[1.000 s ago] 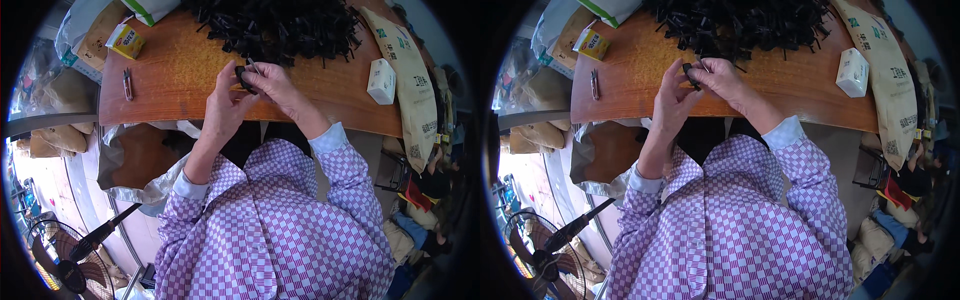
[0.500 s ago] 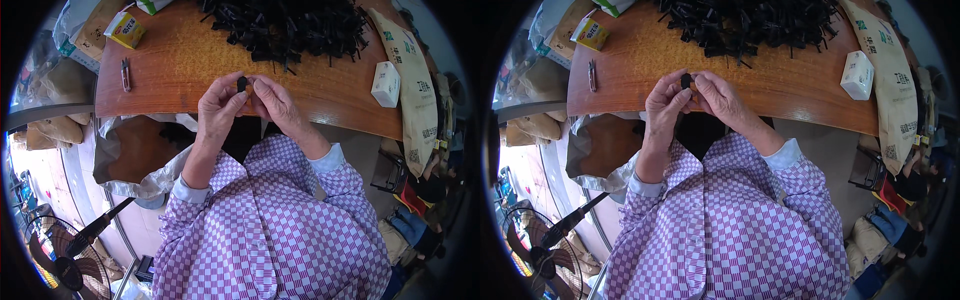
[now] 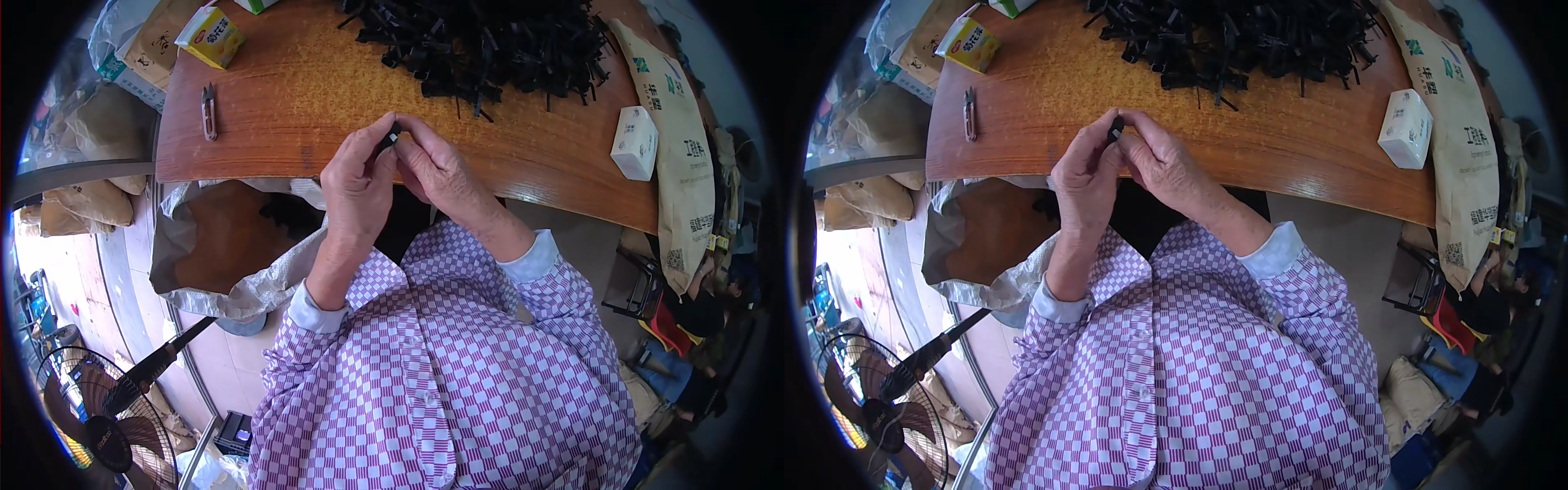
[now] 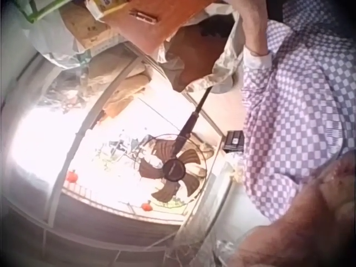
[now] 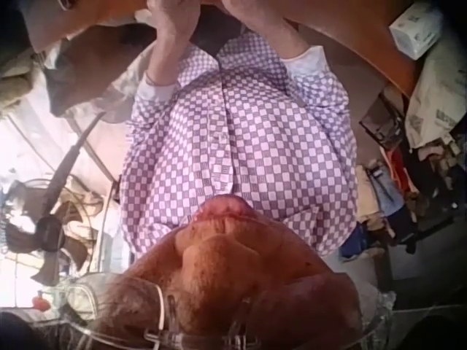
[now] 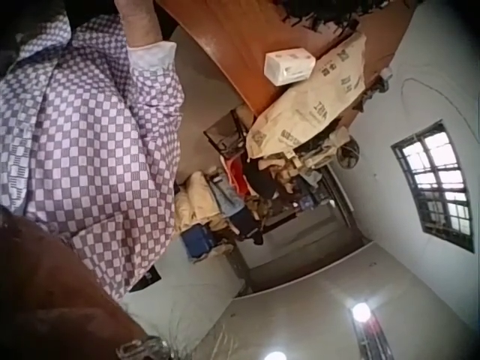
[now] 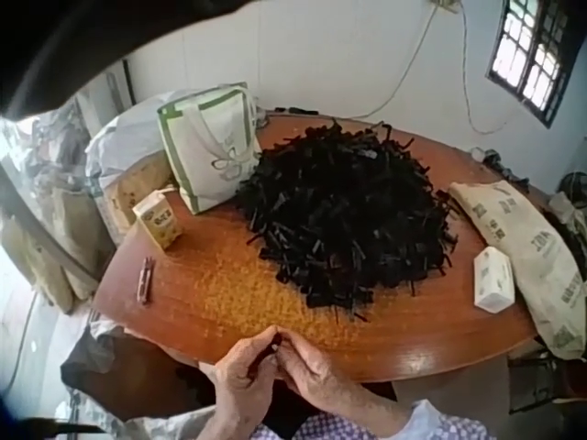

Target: Assembling small black plastic components at a workstation and placing them into a bag.

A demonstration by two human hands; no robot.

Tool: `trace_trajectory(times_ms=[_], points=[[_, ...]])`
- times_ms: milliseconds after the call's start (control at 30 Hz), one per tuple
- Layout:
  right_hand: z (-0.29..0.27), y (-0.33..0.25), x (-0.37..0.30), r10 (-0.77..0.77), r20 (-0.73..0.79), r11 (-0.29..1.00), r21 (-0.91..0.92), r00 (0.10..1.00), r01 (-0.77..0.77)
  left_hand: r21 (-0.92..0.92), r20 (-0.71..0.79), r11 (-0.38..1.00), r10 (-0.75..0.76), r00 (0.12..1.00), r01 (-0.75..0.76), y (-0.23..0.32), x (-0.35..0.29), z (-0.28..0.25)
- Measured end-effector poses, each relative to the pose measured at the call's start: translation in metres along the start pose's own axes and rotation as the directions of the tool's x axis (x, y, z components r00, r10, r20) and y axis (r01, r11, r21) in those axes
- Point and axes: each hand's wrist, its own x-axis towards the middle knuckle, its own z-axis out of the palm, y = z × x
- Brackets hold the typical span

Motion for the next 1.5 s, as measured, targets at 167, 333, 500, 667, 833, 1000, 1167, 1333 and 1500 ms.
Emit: trace_trajectory(times_ms=[167,333,500,667,833,1000,1167,1333,1500], points=[[0.013,-0.003,-0.004,0.279,0.005,0.945,0.176,0.960,-0.276,0.355,-0.067,0.909,0.260,0.963,-0.220,0.005,-0.008,-0.012],[0.022,0.011,-0.011,0.241,0.080,0.944,0.212,0.967,-0.252,0.338,-0.073,0.934,0.150,0.986,-0.117,0.007,-0.035,-0.027],[0.042,0.013,-0.019,-0.115,0.136,0.989,0.108,0.984,0.101,-0.437,0.000,0.878,-0.219,0.976,0.197,0.001,-0.059,-0.057],[0.038,-0.002,-0.033,-0.067,0.131,0.978,0.206,0.989,0.039,-0.798,0.136,0.536,-0.283,0.949,0.274,0.013,-0.062,-0.069],[0.030,0.002,-0.043,-0.132,0.127,0.945,0.315,0.983,0.086,-0.812,0.342,0.437,-0.179,0.922,0.386,0.007,-0.068,-0.066],[0.025,0.001,-0.062,-0.091,0.202,0.933,0.360,0.975,0.012,-0.718,0.382,0.583,-0.127,0.915,0.381,0.006,-0.083,-0.053],[0.019,0.010,-0.072,-0.036,0.261,0.965,0.259,0.965,-0.034,-0.618,0.367,0.702,-0.141,0.920,0.354,0.010,-0.098,-0.050],[0.023,0.021,-0.078,-0.167,0.200,0.986,0.010,0.965,0.169,-0.205,0.332,0.968,-0.068,0.941,0.143,0.012,-0.106,-0.046],[0.030,0.026,-0.088,-0.166,0.104,0.980,-0.089,0.981,0.176,-0.097,0.259,0.995,-0.008,0.966,0.034,0.003,-0.107,-0.033]])
